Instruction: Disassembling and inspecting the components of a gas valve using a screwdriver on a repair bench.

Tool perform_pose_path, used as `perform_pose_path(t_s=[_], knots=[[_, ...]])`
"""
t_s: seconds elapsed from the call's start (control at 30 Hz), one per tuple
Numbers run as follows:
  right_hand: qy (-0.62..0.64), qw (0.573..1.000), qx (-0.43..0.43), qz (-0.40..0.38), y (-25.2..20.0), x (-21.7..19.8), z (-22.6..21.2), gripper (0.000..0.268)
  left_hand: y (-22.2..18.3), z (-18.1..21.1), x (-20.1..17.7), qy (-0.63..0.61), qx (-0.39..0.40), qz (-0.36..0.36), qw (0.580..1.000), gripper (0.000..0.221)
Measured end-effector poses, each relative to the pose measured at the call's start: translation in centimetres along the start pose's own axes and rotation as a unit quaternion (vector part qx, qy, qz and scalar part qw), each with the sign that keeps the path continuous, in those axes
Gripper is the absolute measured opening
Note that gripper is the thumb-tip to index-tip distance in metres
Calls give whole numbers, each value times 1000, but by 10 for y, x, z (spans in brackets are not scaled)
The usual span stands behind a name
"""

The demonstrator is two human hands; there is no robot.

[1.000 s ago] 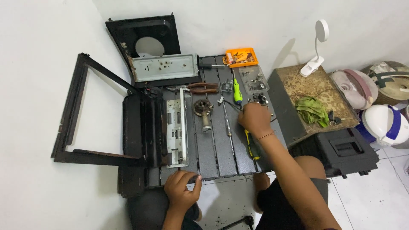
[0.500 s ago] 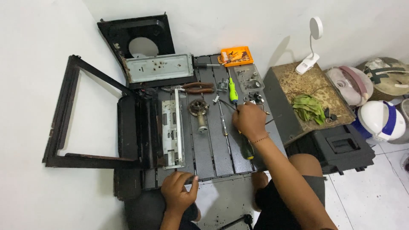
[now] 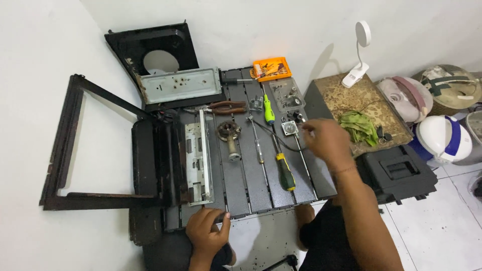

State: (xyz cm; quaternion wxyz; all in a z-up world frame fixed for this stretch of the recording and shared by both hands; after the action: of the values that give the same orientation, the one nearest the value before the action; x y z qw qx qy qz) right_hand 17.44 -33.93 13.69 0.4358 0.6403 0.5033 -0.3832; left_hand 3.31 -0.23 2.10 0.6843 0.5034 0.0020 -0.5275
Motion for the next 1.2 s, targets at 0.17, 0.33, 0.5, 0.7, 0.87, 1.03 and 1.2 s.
perform_pose_path(t_s=[0.17,0.33,0.5,0.7,0.87,1.03,1.2], knots=[[54,994,84,-53,-3,12,48,22,0,2,-1,10,2,-8,1000,12],[89,988,82,-97,-3,20,49,22,3,4,-1,7,5,-4,1000,15],[7,979,80,-186,-8,12,25,23,14,13,-7,-14,7,4,1000,15],[-11,985,-87,-146,-5,66,54,20,11,13,-5,36,37,-17,998,11],[19,984,-90,-151,-6,51,32,13,25,40,18,45,91,-58,993,12],[46,995,-33,-86,24,38,-7,17,74,73,47,-99,110,-73,986,9],[23,995,-88,48,101,81,-34,40,96,61,83,-208,-12,-122,970,16]])
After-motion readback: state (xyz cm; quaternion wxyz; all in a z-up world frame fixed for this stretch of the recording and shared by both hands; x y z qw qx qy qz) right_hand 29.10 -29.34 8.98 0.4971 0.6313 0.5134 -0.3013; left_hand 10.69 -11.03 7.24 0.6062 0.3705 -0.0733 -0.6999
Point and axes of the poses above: each hand's wrist, its own y-axis towards the middle knuckle, its own x-axis out of the palm, z = x × y, the point moved 4 cm from there along y, towards the middle knuckle, and after that the axes turned 3 degrees about x, right-handed, at the moved point
